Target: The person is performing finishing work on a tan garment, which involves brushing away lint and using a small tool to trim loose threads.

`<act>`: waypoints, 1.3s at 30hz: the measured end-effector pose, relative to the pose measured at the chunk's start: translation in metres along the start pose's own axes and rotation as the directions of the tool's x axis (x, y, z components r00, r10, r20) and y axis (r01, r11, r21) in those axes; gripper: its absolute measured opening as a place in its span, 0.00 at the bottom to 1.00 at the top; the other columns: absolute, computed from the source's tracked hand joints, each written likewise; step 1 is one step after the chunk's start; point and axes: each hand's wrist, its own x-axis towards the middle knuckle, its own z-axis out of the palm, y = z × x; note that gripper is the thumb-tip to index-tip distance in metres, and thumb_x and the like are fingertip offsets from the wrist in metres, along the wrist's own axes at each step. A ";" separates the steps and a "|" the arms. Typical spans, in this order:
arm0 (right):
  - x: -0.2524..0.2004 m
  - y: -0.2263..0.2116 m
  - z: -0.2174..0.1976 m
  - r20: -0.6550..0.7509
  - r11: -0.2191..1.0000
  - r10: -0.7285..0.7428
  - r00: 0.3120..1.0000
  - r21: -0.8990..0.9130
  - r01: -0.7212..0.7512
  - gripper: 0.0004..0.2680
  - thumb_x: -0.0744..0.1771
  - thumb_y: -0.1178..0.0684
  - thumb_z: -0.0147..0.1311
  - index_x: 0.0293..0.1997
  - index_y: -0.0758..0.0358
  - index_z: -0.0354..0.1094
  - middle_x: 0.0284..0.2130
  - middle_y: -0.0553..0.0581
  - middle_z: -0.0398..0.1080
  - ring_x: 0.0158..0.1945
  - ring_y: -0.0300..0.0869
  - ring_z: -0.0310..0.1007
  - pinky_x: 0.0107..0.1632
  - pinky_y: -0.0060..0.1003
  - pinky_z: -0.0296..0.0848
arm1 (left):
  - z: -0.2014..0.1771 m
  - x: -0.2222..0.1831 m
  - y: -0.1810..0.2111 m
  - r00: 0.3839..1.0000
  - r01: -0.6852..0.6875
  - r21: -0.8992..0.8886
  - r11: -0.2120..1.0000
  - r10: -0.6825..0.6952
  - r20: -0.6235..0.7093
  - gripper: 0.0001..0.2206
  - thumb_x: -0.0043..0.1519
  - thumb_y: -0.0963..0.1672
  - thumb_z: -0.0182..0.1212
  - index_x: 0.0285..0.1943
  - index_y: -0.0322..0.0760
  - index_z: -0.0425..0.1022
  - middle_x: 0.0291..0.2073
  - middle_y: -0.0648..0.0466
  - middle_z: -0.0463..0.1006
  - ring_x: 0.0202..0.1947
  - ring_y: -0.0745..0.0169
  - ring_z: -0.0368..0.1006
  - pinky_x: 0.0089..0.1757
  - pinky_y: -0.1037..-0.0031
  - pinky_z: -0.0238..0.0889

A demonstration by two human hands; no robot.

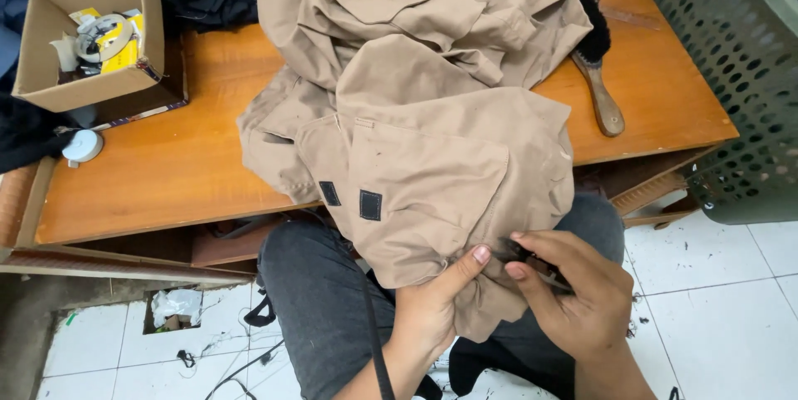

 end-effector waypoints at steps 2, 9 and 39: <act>0.001 -0.003 0.000 -0.018 1.000 0.025 1.000 0.017 -0.024 0.07 0.58 0.59 0.54 0.33 0.70 0.65 0.31 0.61 0.70 0.33 0.42 0.73 0.36 0.28 0.73 | 0.006 -0.002 0.007 0.999 0.035 -0.011 0.999 -0.035 -0.027 0.21 0.41 0.33 0.59 0.46 0.25 0.67 0.42 0.42 0.73 0.42 0.53 0.69 0.46 0.68 0.64; 0.003 -0.006 -0.001 -0.043 0.998 0.070 0.997 0.002 -0.070 0.06 0.57 0.61 0.55 0.32 0.70 0.68 0.29 0.63 0.70 0.29 0.40 0.72 0.32 0.24 0.73 | 0.011 -0.005 0.011 0.994 0.103 -0.028 0.994 -0.104 -0.037 0.24 0.41 0.34 0.58 0.50 0.25 0.64 0.44 0.40 0.72 0.44 0.51 0.68 0.46 0.66 0.63; 0.001 0.003 0.003 -0.040 0.969 0.175 0.984 0.183 -0.165 0.03 0.58 0.62 0.53 0.28 0.70 0.68 0.26 0.60 0.70 0.27 0.39 0.72 0.30 0.23 0.70 | 0.010 -0.003 0.011 0.987 0.116 -0.052 0.992 -0.121 -0.106 0.25 0.39 0.33 0.58 0.50 0.24 0.65 0.44 0.40 0.71 0.45 0.51 0.68 0.47 0.66 0.63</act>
